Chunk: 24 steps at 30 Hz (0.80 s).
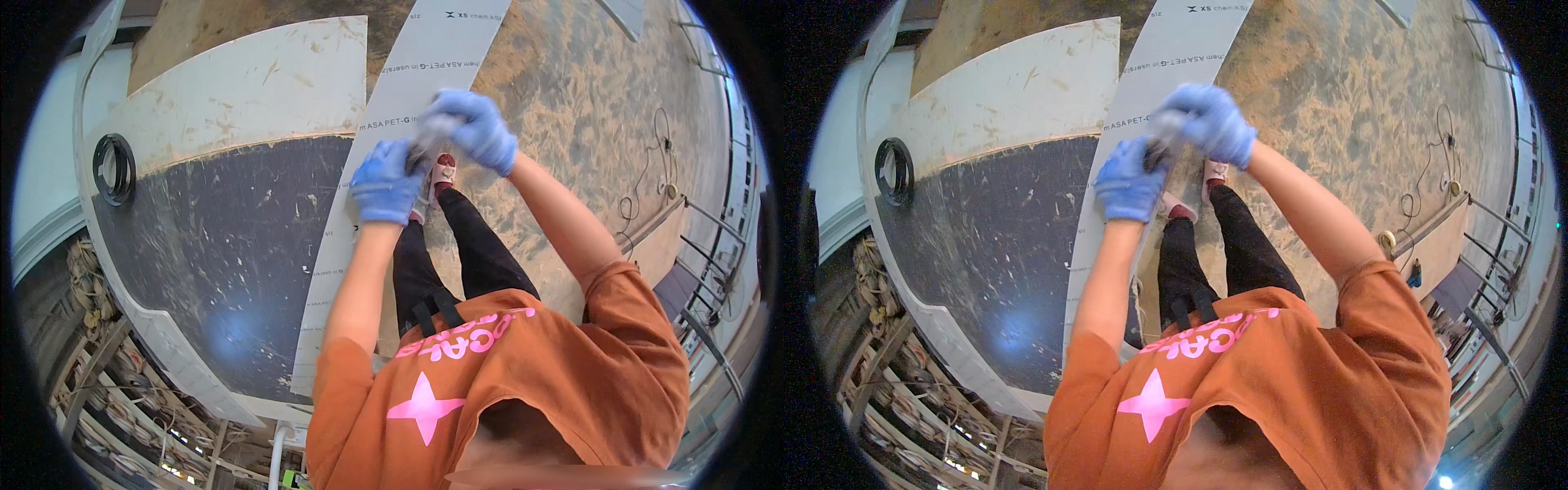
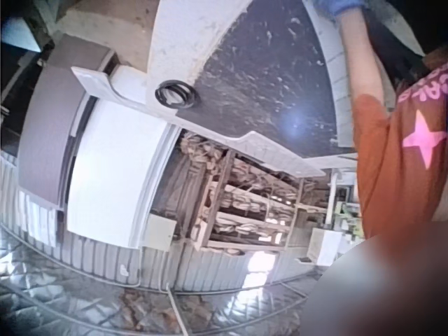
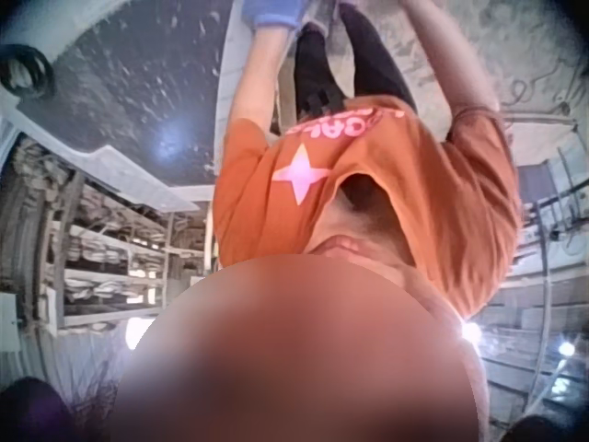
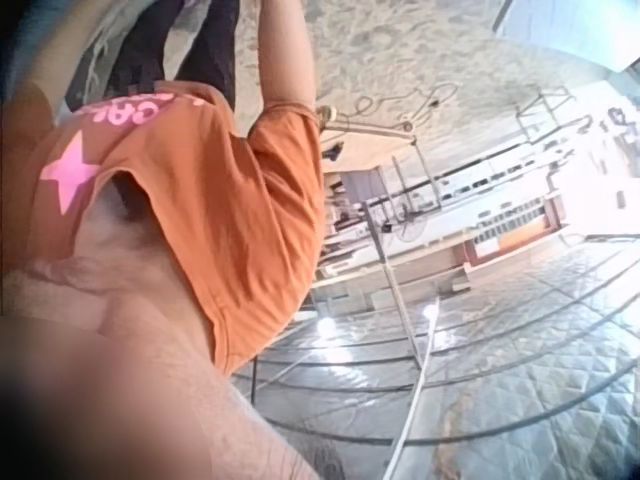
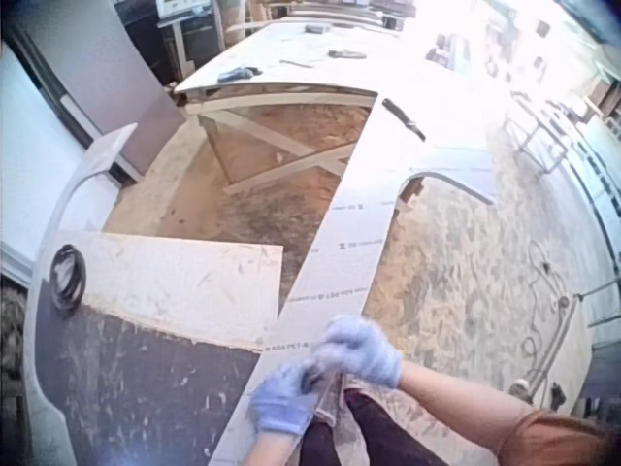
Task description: The person measures and cuts a large white sheet material on a workbench using a metal ruler and a utility knife. They align the ruler, score the sheet, and peel away the cut strip. The person wears blue gloves and an orange shirt.
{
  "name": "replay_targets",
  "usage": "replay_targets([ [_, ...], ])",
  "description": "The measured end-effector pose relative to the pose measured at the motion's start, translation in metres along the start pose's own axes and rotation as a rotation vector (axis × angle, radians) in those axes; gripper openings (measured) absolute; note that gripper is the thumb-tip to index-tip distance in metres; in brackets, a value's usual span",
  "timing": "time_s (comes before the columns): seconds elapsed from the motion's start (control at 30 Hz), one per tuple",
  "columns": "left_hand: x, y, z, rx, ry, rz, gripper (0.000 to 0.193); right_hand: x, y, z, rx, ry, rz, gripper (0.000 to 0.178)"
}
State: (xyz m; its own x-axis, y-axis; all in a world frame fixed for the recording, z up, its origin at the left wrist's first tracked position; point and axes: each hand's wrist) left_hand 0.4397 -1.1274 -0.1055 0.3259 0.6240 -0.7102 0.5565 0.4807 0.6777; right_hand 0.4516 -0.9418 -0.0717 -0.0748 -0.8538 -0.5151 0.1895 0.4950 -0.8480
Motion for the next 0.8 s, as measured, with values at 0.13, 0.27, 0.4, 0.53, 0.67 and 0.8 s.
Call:
replay_targets([
  [0.13, 0.01, -0.003, -0.015, 0.025, 0.047, 0.015, 0.013, -0.018, 0.018, 0.013, -0.03, 0.268, 0.05, 0.021],
  [0.27, 0.018, -0.008, -0.009, 0.055, 0.252, 0.159, 0.01, -0.01, 0.022, 0.016, -0.246, 0.246, 0.59, 0.025],
  [0.4, 0.019, -0.012, -0.007, 0.06, 0.31, 0.271, 0.013, -0.011, 0.015, -0.014, -0.375, 0.125, 0.753, 0.019],
  [0.53, 0.008, -0.002, -0.01, 0.05, 0.205, 0.302, 0.021, -0.019, 0.011, -0.036, -0.496, -0.008, 0.887, 0.011],
  [0.67, 0.008, 0.017, -0.029, 0.061, 0.179, 0.042, 0.025, -0.024, 0.017, -0.028, -0.47, 0.048, 0.651, 0.011],
  [0.8, 0.017, 0.005, -0.067, 0.046, 0.035, -0.056, 0.02, -0.039, 0.03, -0.013, 0.108, 0.192, -0.218, 0.018],
])
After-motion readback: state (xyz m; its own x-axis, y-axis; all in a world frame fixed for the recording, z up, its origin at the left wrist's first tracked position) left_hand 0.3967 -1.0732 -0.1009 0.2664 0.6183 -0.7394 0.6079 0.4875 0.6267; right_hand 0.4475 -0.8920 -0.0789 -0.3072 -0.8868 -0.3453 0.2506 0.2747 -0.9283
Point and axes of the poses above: each hand's wrist, its own z-axis away from the middle knuckle, its own x-axis out of the palm, y = z × x, and after that the axes turned 11 degrees about x, right-handed
